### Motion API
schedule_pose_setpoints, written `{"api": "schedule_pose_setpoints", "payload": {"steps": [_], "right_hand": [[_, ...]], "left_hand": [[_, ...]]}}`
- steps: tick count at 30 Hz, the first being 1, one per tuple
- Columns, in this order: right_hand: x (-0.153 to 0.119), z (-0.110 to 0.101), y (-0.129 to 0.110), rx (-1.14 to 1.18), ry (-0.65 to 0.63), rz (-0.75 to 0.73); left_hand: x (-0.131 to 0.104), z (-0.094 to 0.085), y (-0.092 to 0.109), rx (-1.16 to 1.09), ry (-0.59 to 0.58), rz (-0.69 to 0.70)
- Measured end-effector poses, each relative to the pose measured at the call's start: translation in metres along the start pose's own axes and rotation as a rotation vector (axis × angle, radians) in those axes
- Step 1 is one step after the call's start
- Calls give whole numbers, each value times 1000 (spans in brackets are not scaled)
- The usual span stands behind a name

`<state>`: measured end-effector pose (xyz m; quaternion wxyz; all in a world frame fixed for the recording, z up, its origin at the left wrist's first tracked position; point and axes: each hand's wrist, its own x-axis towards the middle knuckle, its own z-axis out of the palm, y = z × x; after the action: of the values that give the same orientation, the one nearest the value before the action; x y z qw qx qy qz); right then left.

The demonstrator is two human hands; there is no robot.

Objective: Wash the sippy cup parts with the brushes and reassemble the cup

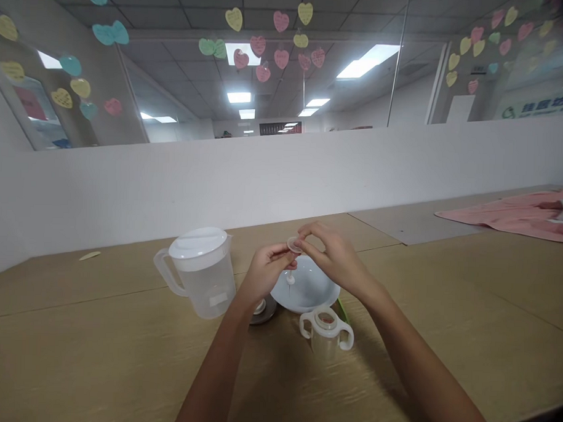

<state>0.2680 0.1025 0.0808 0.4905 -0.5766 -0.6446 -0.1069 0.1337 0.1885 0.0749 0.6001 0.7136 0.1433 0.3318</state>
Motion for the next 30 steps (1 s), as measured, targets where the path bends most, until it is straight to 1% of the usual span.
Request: {"api": "schedule_pose_setpoints", "payload": {"steps": [3, 6, 9, 10, 11, 12, 15, 16, 17, 18, 21, 22, 23, 24, 27, 30], "right_hand": [[-1, -3, 0, -20, -61, 16], [-1, -4, -1, -32, -89, 18], [-1, -4, -1, -43, -116, -11], [-1, -4, -2, -45, -102, -23], [-1, -4, -4, -44, -61, -38], [-1, -4, -6, -39, 10, -58], [-3, -5, -15, -17, 317, -133], [-4, -5, -19, -7, 390, -150], [-4, -6, -21, 6, 423, -156], [-4, -6, -23, 21, 410, -156], [-4, -4, -22, 46, 230, -161], [-3, -3, -20, 28, 182, -168], [-3, -1, -19, -7, 162, -174], [-3, 1, -17, -53, 174, -171], [-4, 5, -14, -179, 293, -101], [-6, 7, -15, -171, 394, -7]], "left_hand": [[1, 0, -1, 8, 7, -5], [2, 0, -4, 22, 22, -13], [4, 1, -6, 29, 22, -18], [4, 2, -6, 25, 19, -17], [4, 2, -6, 16, 15, -14], [3, 3, -4, 2, 12, -10], [-1, 5, 3, -41, -4, 16], [-3, 5, 7, -43, -6, 27], [-4, 6, 9, -37, -5, 38], [-5, 6, 12, -28, -1, 48], [-6, 5, 13, -11, 7, 76], [-6, 5, 12, -11, 5, 84], [-5, 4, 11, -13, 3, 88], [-4, 4, 9, -14, -1, 87], [-1, 4, 5, -24, -25, 83], [-1, 4, 4, -26, -53, 93]]}}
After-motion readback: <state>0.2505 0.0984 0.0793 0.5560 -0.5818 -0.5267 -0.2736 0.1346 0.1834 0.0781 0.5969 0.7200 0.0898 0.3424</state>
